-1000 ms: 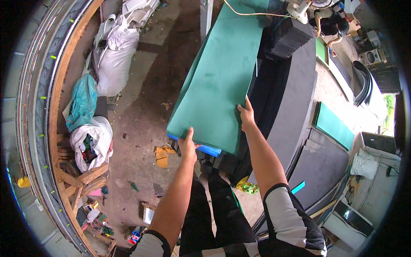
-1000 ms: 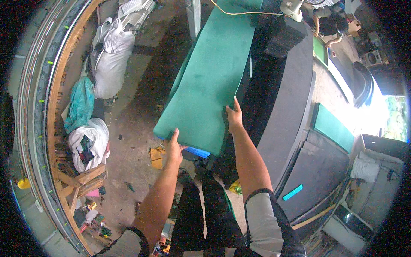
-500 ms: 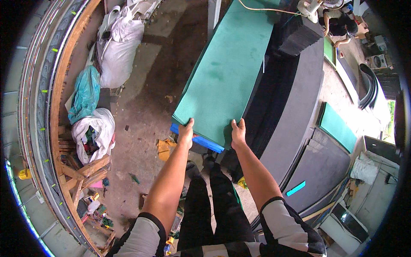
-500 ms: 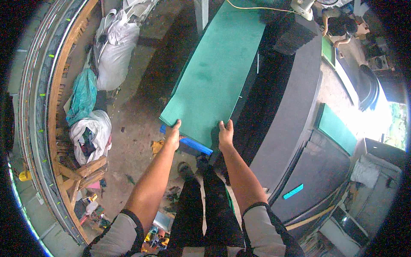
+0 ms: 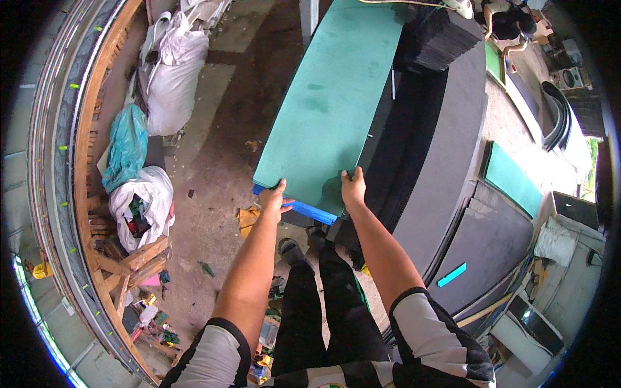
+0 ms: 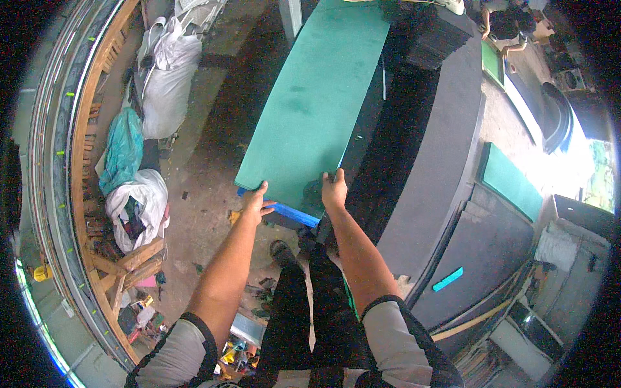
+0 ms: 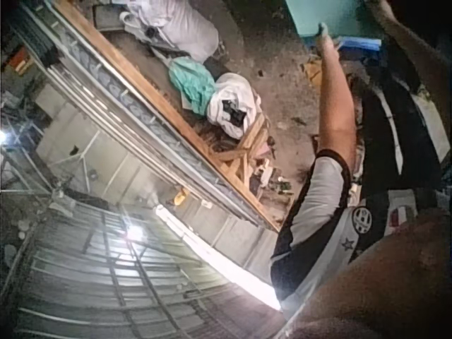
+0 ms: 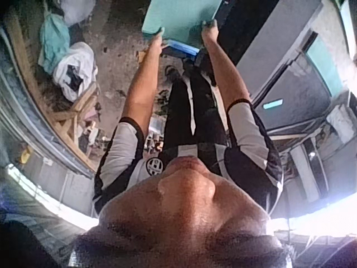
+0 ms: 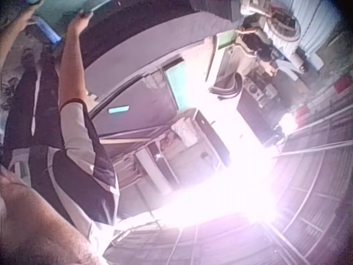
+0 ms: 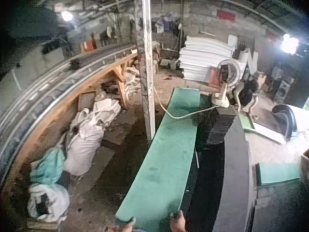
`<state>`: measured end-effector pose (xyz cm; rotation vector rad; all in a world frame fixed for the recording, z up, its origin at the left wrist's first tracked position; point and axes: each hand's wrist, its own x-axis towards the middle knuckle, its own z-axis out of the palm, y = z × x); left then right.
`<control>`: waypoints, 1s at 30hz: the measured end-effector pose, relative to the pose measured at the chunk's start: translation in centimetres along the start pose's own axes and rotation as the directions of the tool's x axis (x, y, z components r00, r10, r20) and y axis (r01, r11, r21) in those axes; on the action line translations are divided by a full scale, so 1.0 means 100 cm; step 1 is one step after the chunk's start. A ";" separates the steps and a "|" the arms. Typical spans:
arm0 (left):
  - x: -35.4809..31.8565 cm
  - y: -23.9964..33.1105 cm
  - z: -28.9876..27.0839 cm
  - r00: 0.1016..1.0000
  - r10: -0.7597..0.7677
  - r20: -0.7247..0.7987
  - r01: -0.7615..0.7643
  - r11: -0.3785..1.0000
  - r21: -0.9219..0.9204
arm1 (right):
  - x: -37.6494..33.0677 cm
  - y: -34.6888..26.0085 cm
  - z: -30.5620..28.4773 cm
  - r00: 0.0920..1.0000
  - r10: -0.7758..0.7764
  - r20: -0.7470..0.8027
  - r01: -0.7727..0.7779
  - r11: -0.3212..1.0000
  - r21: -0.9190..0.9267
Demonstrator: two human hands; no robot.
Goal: The person repeatedly picks up blue and green flexible sheets from a pile on the floor and places them onto a stack on a workbench. The person handles the sheets one at a time, alternating between colors, and aligns them on the growing stack.
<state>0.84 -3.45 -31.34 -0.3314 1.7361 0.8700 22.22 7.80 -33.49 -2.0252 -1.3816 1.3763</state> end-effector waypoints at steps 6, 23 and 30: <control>-0.004 -0.001 0.002 0.984 0.013 -0.178 0.024 0.979 0.205 | -0.024 -0.031 -0.010 0.990 -0.064 -0.125 0.015 0.934 -0.358; -0.152 -0.134 -0.018 0.982 0.058 0.179 -0.119 0.929 0.351 | -0.136 0.052 -0.100 0.979 -0.193 0.068 0.201 0.968 -0.152; -0.242 -0.207 -0.036 0.887 0.306 0.344 -0.407 0.871 0.275 | -0.243 0.031 -0.181 0.943 -0.216 0.252 0.268 0.944 -0.194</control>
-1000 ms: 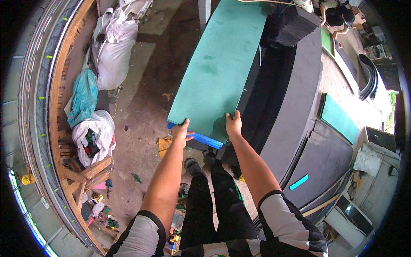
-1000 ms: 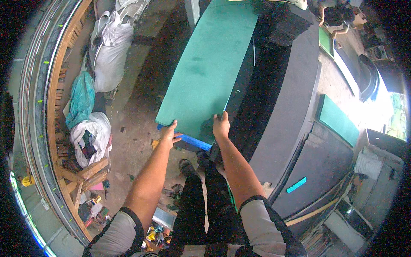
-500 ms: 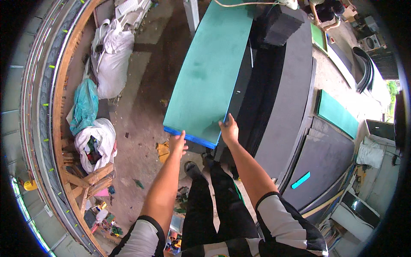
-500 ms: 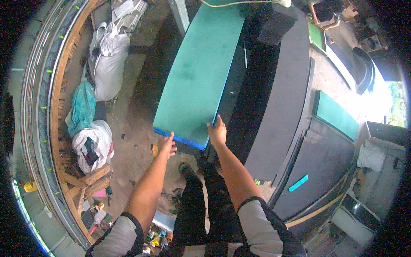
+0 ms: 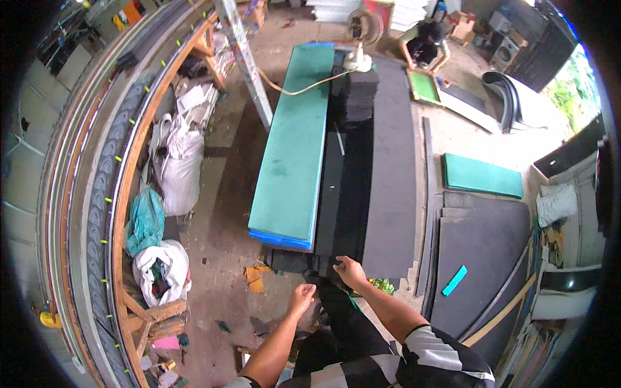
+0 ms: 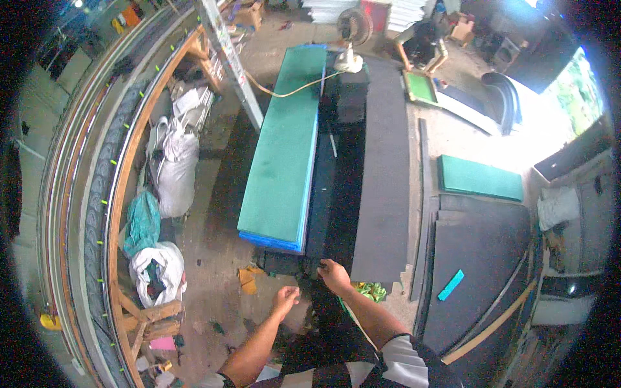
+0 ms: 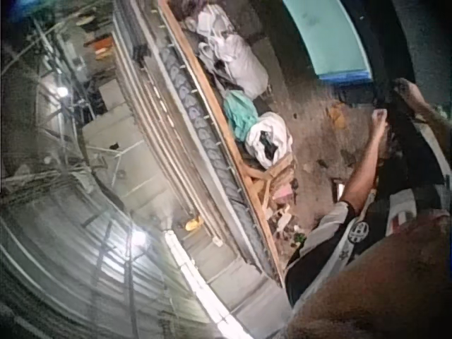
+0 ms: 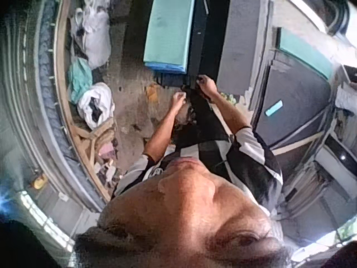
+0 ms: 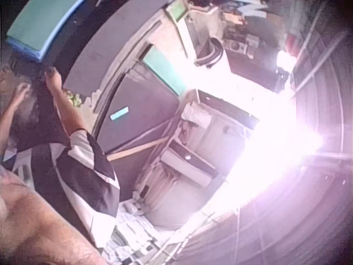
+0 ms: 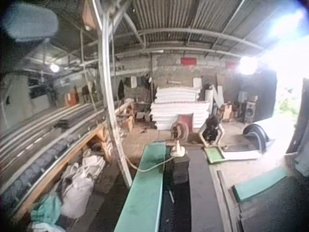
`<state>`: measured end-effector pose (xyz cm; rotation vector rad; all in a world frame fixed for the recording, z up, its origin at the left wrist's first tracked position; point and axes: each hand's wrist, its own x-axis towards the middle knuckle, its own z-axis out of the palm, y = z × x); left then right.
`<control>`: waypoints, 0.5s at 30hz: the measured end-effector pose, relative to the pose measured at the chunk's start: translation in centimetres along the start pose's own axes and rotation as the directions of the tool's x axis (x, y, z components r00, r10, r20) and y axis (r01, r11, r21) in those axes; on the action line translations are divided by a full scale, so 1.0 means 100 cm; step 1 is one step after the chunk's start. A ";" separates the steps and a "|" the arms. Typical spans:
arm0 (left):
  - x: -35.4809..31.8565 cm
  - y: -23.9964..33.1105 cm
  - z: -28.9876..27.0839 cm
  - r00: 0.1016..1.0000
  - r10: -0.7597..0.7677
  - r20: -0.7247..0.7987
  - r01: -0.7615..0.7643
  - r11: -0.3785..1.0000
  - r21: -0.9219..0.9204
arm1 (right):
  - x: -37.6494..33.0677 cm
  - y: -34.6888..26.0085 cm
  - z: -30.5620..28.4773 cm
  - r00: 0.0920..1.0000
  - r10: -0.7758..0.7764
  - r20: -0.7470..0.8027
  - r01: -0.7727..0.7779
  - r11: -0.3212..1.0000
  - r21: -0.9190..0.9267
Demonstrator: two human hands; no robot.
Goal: The person repeatedly picks up blue and green flexible sheets from a pile on the floor and places them onto a stack on a workbench. The person handles the sheets one at a time, alternating between colors, and aligns them on the growing stack.
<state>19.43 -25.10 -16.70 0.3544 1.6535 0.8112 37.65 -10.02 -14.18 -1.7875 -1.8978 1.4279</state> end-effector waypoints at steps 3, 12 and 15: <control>-0.025 -0.001 0.028 0.990 0.090 0.105 -0.099 0.992 0.075 | -0.049 0.015 -0.033 0.994 -0.075 -0.084 0.073 0.997 -0.026; -0.146 0.077 0.107 0.931 0.297 0.211 -0.332 0.930 0.157 | -0.183 -0.022 -0.133 0.951 -0.241 -0.196 0.254 0.966 0.047; -0.207 0.118 0.135 0.902 0.322 0.287 -0.381 0.907 0.179 | -0.226 -0.034 -0.171 0.941 -0.260 -0.217 0.286 0.953 0.098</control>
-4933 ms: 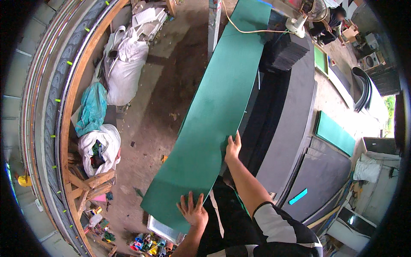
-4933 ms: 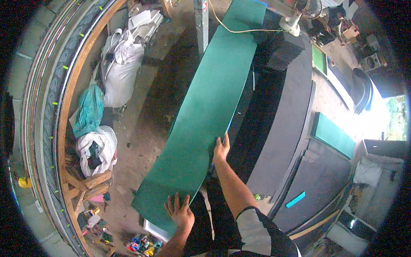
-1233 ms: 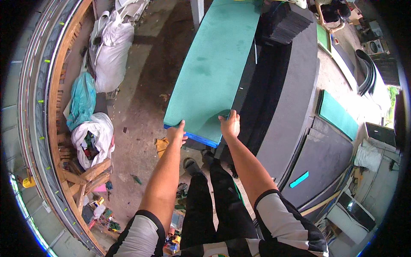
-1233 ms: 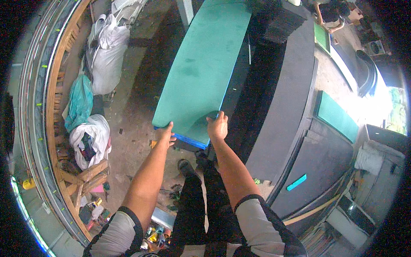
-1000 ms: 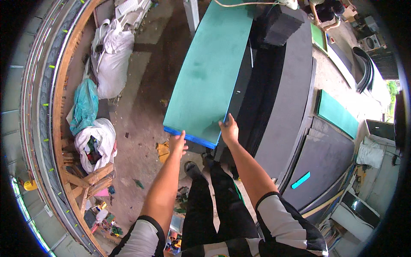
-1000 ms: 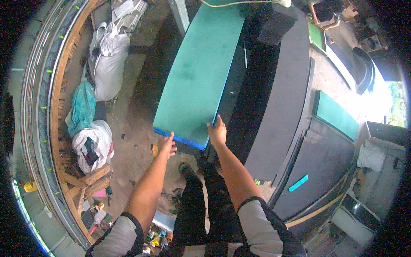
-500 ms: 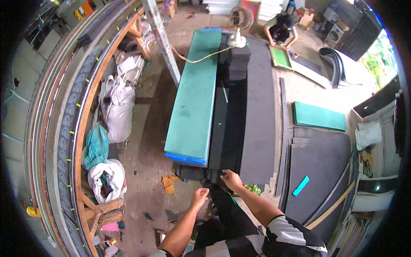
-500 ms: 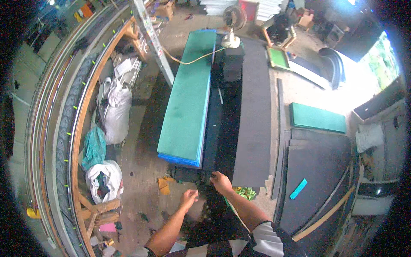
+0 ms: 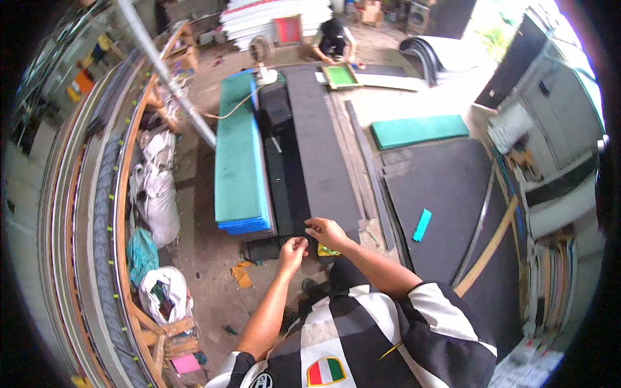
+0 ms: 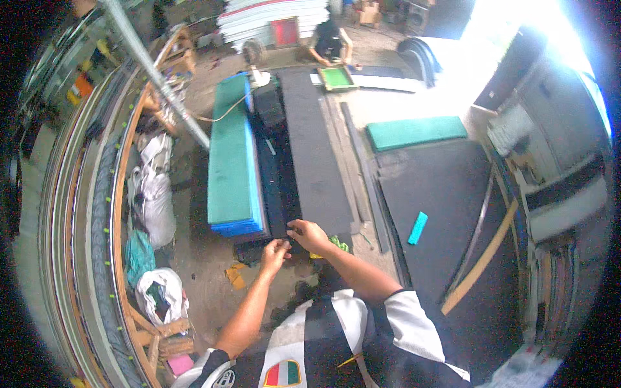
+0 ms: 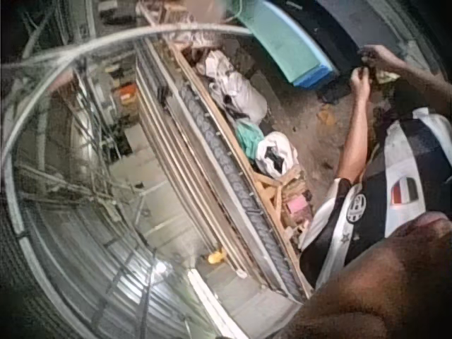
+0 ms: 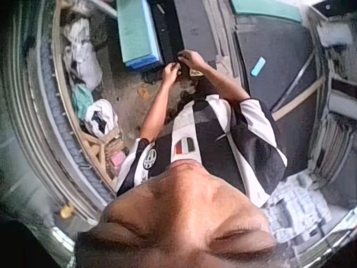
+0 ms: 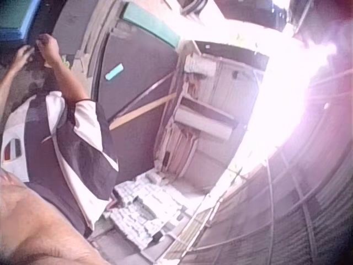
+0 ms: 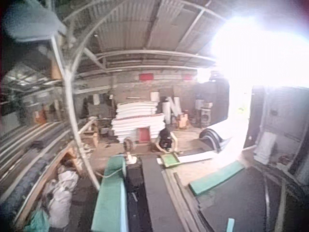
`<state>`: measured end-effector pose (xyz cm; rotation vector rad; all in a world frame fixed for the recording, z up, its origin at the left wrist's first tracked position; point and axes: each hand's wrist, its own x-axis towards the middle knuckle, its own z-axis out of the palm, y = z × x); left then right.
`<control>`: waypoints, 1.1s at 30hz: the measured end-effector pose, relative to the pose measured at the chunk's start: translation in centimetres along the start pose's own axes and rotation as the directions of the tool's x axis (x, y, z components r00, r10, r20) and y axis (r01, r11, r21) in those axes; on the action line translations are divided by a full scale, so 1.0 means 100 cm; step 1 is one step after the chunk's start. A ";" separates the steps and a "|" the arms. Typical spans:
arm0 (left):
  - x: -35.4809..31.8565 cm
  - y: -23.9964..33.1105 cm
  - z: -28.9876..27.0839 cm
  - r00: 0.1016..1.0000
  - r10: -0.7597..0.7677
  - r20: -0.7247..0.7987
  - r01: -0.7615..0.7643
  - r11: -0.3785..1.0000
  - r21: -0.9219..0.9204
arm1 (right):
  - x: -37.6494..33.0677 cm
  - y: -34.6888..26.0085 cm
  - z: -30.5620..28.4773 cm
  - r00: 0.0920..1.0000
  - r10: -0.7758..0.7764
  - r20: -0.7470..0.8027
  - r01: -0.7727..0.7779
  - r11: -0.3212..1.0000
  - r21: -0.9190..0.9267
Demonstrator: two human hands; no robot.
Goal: The person repeatedly picks up blue and green flexible sheets from a pile on the floor and places them onto a stack on a workbench. The person handles the sheets one at a time, alternating between colors, and aligns them on the growing stack.
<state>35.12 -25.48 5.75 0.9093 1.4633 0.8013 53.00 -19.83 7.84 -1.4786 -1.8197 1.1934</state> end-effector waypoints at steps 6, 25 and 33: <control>-0.006 0.036 0.094 0.976 0.123 0.177 -0.137 0.988 0.068 | -0.048 0.025 -0.097 0.996 -0.013 -0.089 0.014 1.000 0.011; 0.117 0.109 0.466 0.834 0.227 0.503 -0.330 0.936 0.123 | -0.095 0.207 -0.428 0.960 0.140 -0.242 -0.177 0.974 -0.141; 0.200 0.123 0.485 0.855 0.165 0.491 -0.294 0.935 0.197 | -0.010 0.240 -0.466 0.975 0.127 -0.180 -0.156 0.975 -0.158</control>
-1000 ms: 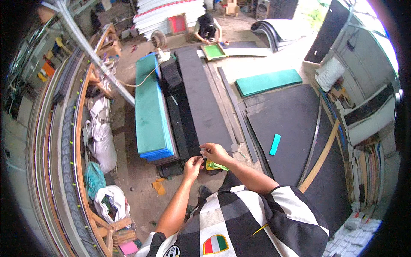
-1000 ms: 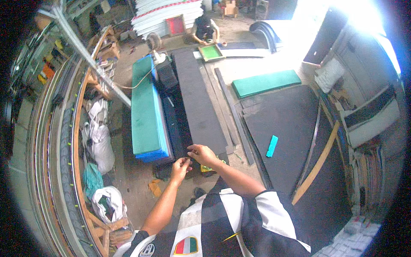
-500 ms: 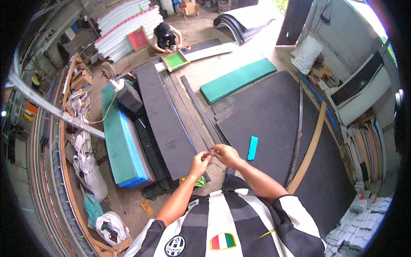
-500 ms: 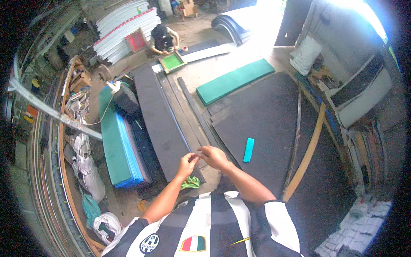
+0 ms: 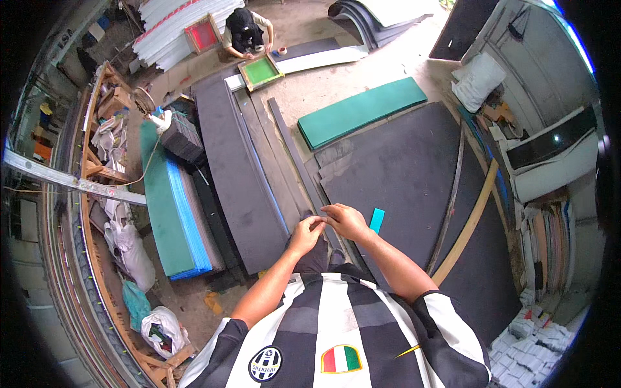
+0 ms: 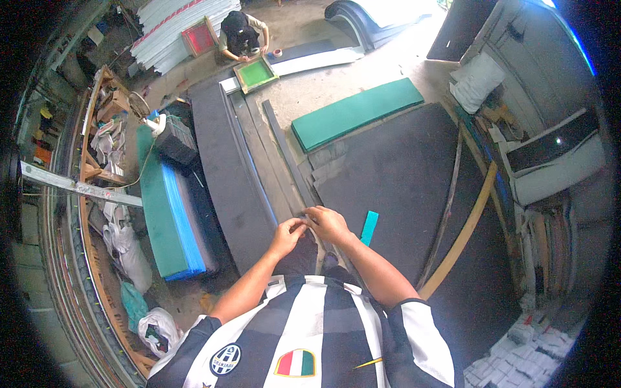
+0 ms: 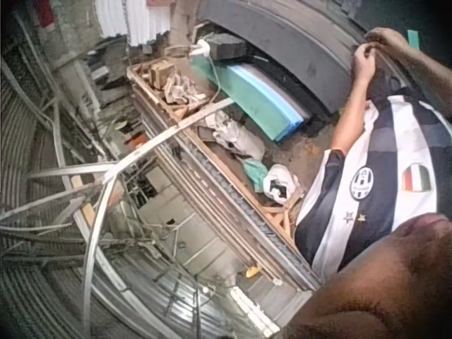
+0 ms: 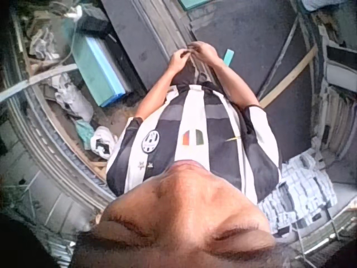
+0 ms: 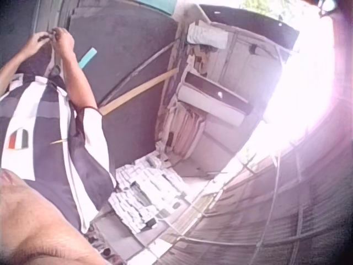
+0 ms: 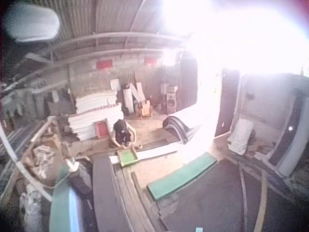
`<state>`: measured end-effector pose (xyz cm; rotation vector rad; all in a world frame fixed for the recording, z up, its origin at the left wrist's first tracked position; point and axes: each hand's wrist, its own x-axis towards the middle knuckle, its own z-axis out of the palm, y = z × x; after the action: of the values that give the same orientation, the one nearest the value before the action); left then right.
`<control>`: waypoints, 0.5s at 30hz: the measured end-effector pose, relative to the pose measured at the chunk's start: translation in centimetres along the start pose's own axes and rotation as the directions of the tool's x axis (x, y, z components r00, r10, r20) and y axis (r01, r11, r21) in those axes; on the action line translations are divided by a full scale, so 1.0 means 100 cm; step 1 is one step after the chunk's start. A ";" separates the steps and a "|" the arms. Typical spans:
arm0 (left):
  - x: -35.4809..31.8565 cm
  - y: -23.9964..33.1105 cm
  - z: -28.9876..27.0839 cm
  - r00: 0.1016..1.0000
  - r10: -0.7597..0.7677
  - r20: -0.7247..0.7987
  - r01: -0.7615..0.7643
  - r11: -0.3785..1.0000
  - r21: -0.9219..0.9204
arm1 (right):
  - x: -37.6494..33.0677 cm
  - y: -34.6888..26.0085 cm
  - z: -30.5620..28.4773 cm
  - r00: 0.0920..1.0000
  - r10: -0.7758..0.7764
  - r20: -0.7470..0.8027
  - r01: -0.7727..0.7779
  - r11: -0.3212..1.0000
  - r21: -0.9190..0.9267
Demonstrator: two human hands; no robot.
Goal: The person repeatedly picks up blue and green flexible sheets from a pile on the floor and places them onto a stack on a workbench. The person handles the sheets one at a time, alternating between colors, and aligns them on the growing stack.
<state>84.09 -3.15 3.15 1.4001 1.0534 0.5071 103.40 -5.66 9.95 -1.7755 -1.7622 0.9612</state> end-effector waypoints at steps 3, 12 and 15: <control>0.046 0.011 -0.009 1.000 -0.027 0.011 0.026 0.999 0.043 | 0.046 0.021 -0.006 1.000 0.006 0.004 -0.006 1.000 -0.024; 0.216 0.053 -0.098 0.993 -0.054 0.108 0.022 0.960 0.278 | 0.220 0.053 -0.020 0.997 0.081 0.016 -0.080 0.995 -0.059; 0.273 0.067 -0.126 0.991 -0.013 0.133 -0.031 0.945 0.324 | 0.276 0.052 -0.029 0.994 0.099 0.039 -0.095 0.991 -0.097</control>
<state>88.85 27.27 3.47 1.7062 1.0542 0.2460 107.30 21.58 3.66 -1.9286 -1.7899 0.9771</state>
